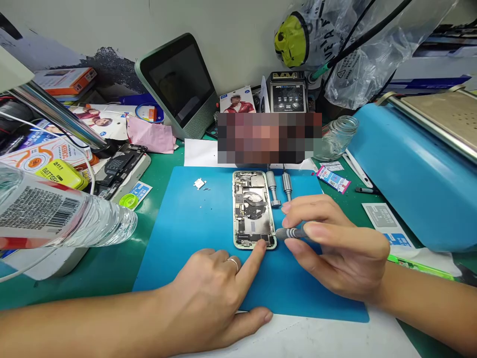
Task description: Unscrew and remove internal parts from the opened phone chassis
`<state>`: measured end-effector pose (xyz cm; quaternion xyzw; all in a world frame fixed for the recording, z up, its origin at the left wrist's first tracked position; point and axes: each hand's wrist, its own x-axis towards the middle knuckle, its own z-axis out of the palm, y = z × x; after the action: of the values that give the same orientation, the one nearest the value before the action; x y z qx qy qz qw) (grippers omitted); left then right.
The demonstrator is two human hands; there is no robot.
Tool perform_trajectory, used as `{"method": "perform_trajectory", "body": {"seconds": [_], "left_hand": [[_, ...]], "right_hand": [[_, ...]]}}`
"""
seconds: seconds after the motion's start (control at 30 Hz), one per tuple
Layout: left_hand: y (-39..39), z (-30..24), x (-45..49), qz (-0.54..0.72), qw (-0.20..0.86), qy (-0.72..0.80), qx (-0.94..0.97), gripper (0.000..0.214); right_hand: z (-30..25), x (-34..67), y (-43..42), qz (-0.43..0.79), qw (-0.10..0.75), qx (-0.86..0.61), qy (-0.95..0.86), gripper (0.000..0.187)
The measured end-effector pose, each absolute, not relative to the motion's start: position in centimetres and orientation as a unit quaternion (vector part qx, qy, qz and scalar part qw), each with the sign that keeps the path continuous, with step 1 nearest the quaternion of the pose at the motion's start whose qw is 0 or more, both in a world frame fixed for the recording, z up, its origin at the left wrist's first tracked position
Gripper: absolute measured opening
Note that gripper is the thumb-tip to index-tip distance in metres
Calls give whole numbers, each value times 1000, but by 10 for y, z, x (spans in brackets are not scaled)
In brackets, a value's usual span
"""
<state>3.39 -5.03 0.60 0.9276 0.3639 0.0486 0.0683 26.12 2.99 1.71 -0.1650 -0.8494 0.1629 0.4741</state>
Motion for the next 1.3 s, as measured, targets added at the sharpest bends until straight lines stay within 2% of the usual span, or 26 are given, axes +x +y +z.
{"method": "perform_trajectory", "body": {"seconds": [0.27,0.43,0.8,1.03,1.3], "left_hand": [[-50,6,34,56,62,363,928,72],[-49,8,34,55,63,361,929,71],[-49,6,34,56,73,360,929,73],[-48,6,35,57,72,360,928,74],[-49,6,35,65,70,362,927,72]], "right_hand": [[14,266,28,186,477,-156,-845,64],[16,264,26,202,475,-156,-842,73],[14,266,27,206,473,-165,-840,64],[18,263,26,195,469,-158,-847,67],[18,264,28,175,471,-157,-850,61]]}}
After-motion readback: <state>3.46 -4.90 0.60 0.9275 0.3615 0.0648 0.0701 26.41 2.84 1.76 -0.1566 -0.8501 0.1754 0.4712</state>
